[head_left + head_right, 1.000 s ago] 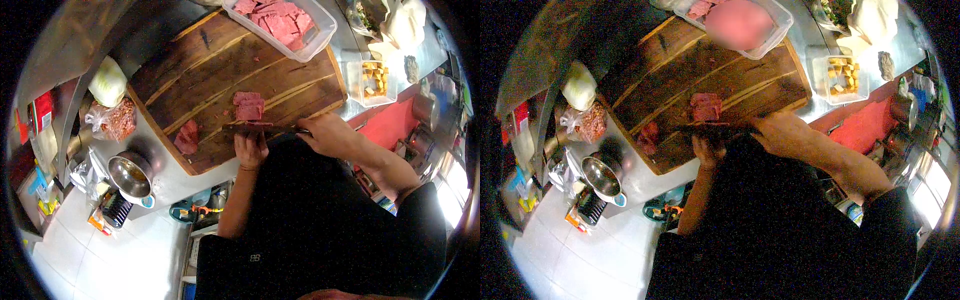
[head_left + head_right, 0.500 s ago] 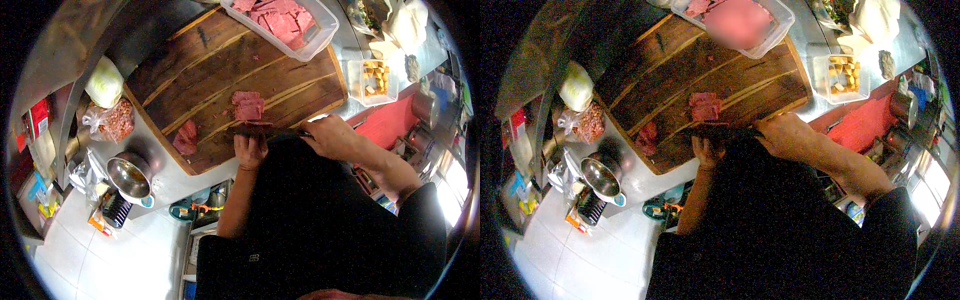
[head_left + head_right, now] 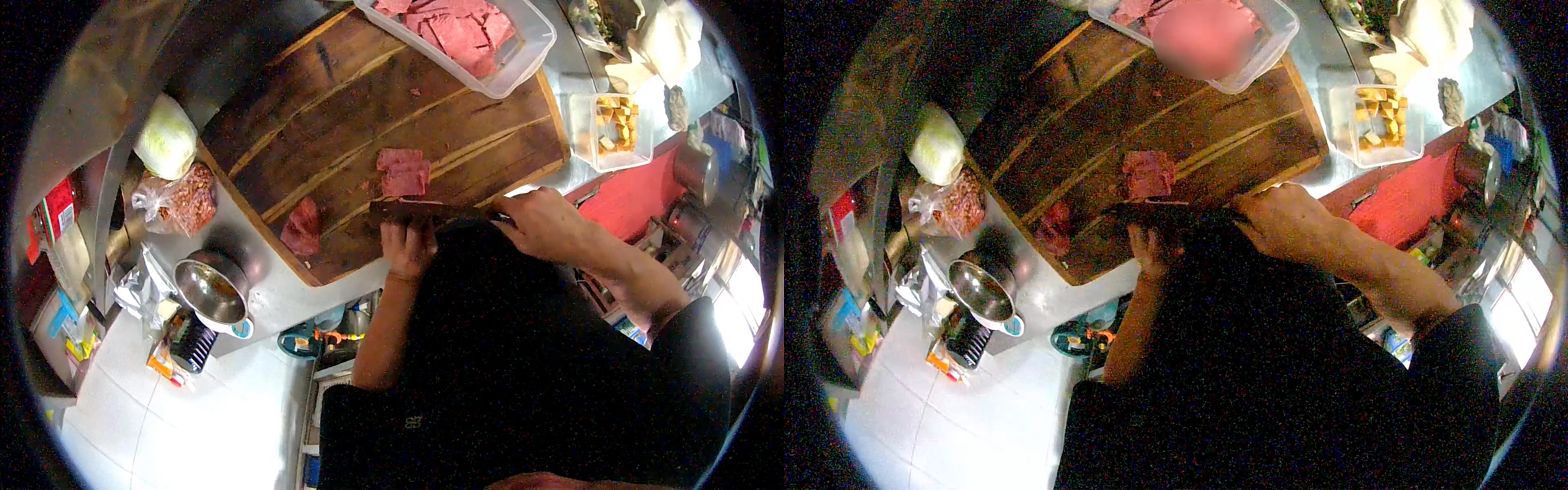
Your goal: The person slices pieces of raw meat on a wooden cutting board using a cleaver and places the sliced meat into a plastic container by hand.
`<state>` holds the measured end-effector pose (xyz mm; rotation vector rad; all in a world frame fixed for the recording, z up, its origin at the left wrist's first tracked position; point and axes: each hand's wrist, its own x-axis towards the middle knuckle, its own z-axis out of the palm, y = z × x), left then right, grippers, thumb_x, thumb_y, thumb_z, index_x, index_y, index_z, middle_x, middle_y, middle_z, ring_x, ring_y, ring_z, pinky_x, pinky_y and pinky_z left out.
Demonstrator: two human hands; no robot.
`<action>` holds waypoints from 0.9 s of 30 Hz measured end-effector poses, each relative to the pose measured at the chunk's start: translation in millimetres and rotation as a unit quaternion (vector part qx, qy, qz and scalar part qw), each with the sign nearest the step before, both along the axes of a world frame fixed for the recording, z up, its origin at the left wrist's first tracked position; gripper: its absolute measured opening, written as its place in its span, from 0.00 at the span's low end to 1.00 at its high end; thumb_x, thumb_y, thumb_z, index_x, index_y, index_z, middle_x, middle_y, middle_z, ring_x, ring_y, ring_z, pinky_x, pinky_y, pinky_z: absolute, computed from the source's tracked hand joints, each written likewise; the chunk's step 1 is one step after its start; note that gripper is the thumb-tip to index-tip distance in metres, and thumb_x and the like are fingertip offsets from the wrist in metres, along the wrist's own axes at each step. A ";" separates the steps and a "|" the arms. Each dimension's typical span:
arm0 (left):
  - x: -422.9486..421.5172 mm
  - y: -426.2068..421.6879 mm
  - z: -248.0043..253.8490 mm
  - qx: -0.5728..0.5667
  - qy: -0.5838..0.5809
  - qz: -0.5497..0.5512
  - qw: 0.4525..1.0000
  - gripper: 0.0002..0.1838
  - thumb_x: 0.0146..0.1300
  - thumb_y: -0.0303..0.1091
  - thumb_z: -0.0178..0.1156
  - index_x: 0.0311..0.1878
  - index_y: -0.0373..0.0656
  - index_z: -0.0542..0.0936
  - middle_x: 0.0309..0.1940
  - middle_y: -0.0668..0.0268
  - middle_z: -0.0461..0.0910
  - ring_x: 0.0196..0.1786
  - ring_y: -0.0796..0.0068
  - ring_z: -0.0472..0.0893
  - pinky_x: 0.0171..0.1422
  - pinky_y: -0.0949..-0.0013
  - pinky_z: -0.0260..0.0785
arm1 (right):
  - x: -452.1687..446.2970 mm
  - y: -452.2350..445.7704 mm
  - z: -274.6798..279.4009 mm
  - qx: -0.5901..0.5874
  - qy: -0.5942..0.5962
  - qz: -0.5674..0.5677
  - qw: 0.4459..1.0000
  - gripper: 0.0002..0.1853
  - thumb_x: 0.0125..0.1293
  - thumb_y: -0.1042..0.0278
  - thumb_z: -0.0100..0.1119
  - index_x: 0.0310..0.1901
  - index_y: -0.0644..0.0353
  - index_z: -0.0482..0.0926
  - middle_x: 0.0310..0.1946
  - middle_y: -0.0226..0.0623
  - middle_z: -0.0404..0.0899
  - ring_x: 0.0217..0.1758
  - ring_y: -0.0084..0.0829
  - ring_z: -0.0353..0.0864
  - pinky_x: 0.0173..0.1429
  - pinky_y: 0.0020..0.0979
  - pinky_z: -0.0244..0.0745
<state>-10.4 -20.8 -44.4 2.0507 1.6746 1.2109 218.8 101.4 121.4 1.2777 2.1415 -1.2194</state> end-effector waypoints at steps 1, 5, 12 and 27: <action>-0.5 -0.2 -2.5 0.003 0.004 -0.002 1.000 0.16 0.61 0.30 0.67 0.52 0.43 0.82 0.53 0.52 0.79 0.48 0.42 0.80 0.50 0.47 0.75 | 1.6 -0.8 -3.9 -0.006 0.001 -0.003 1.000 0.15 0.71 0.59 0.58 0.49 0.61 0.81 0.32 0.56 0.84 0.39 0.60 0.85 0.47 0.55 0.81; -1.9 -0.2 -8.8 0.002 0.020 -0.014 1.000 0.15 0.60 0.30 0.68 0.52 0.43 0.82 0.54 0.51 0.79 0.48 0.41 0.80 0.50 0.48 0.75 | 0.6 1.3 -2.8 -0.031 -0.008 0.005 0.999 0.16 0.72 0.58 0.57 0.52 0.61 0.81 0.33 0.57 0.84 0.39 0.60 0.85 0.47 0.55 0.81; -3.3 -4.8 -4.3 -0.037 0.038 -0.022 0.998 0.16 0.57 0.28 0.67 0.50 0.40 0.82 0.50 0.48 0.81 0.47 0.43 0.81 0.50 0.47 0.75 | 4.6 -2.1 -2.6 -0.016 0.003 -0.036 0.999 0.15 0.71 0.58 0.58 0.52 0.60 0.80 0.32 0.56 0.84 0.39 0.59 0.85 0.47 0.55 0.81; -1.2 -23.2 -30.9 -0.023 0.068 -0.007 0.997 0.19 0.60 0.30 0.65 0.56 0.39 0.81 0.56 0.44 0.82 0.57 0.37 0.82 0.63 0.43 0.74 | 3.8 -9.0 4.1 -0.013 0.001 0.000 1.000 0.18 0.68 0.60 0.60 0.57 0.59 0.79 0.29 0.54 0.85 0.35 0.57 0.87 0.43 0.53 0.84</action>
